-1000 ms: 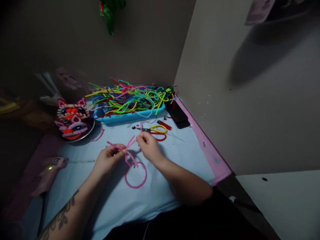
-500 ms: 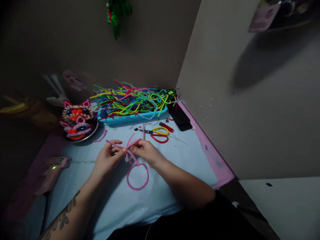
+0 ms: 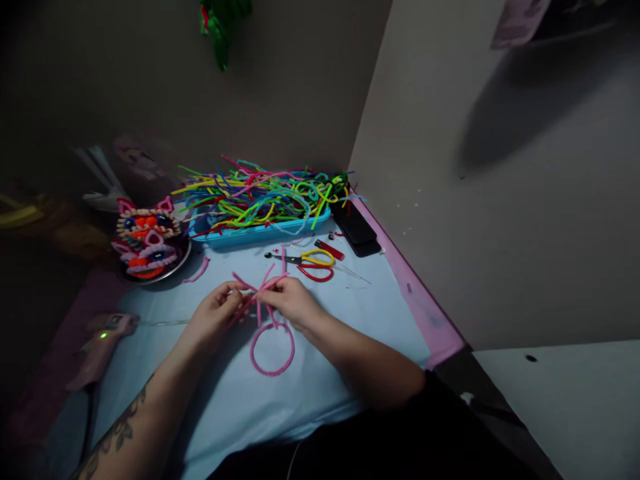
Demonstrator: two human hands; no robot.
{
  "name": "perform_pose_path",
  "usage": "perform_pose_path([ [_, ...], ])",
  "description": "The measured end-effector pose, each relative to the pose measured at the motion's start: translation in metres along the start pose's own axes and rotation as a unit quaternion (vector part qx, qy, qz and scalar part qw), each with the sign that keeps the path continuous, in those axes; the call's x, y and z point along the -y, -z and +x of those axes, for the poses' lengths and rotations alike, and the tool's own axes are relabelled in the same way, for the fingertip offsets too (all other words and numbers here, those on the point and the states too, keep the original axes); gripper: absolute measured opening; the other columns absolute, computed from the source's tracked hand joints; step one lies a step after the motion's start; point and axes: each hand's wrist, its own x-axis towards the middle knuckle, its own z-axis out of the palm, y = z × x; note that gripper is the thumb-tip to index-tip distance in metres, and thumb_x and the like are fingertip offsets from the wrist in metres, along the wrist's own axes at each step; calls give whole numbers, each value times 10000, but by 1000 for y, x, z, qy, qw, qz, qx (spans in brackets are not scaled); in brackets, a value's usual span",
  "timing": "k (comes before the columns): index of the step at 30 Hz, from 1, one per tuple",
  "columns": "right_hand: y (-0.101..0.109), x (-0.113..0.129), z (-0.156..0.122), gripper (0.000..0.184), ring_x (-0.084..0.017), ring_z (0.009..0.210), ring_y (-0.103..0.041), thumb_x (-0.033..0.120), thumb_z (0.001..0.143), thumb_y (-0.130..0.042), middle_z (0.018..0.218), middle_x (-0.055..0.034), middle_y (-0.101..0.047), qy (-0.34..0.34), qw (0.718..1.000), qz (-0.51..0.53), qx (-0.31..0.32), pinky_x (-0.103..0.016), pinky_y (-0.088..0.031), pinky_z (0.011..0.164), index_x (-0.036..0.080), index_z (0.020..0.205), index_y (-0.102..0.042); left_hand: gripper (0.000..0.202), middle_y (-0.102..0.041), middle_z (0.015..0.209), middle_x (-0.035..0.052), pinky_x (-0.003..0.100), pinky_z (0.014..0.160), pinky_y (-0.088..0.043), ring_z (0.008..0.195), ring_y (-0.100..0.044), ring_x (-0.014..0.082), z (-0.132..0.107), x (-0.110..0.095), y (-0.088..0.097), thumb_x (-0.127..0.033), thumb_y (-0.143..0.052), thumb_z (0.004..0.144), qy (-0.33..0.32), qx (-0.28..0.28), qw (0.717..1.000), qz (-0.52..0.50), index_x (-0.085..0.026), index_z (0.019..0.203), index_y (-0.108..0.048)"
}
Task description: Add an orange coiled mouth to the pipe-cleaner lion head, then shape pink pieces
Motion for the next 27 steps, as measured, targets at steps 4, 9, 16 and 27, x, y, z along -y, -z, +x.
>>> perform_pose_path([
  [4, 5, 4, 6, 275, -84, 481, -465, 318, 516, -832, 493, 41, -565, -9, 995, 83, -53, -219, -341, 491, 158, 583, -618, 592, -723, 928, 106, 265, 636, -456, 740, -626, 167, 0, 0, -1, -566, -810, 619, -17, 51, 998, 23, -154, 1020, -672],
  [9, 8, 7, 10, 281, -83, 487, -443, 318, 504, -819, 479, 47, -530, 21, 988, 121, -91, -221, -348, 496, 170, 558, -586, 394, -695, 771, 55, 277, 637, -431, 656, -567, 156, 0, 4, -8, -421, -840, 588, -2, 125, 986, 111, -151, 844, -709],
  [16, 6, 3, 8, 233, -92, 498, -402, 356, 592, -745, 507, 50, -498, 93, 988, 23, -118, -234, -304, 489, 187, 591, -584, 253, -527, 536, -11, 248, 547, -364, 531, -434, 119, -5, 2, -14, -371, -679, 693, -23, 56, 988, 143, -178, 562, -582],
  [27, 12, 5, 11, 234, -106, 534, -449, 373, 632, -743, 542, 30, -538, 117, 987, -34, -108, -232, -349, 507, 179, 629, -613, 292, -527, 535, -11, 238, 514, -333, 516, -421, 116, -4, 5, -12, -429, -662, 700, -12, 1, 992, 123, -182, 561, -593],
])
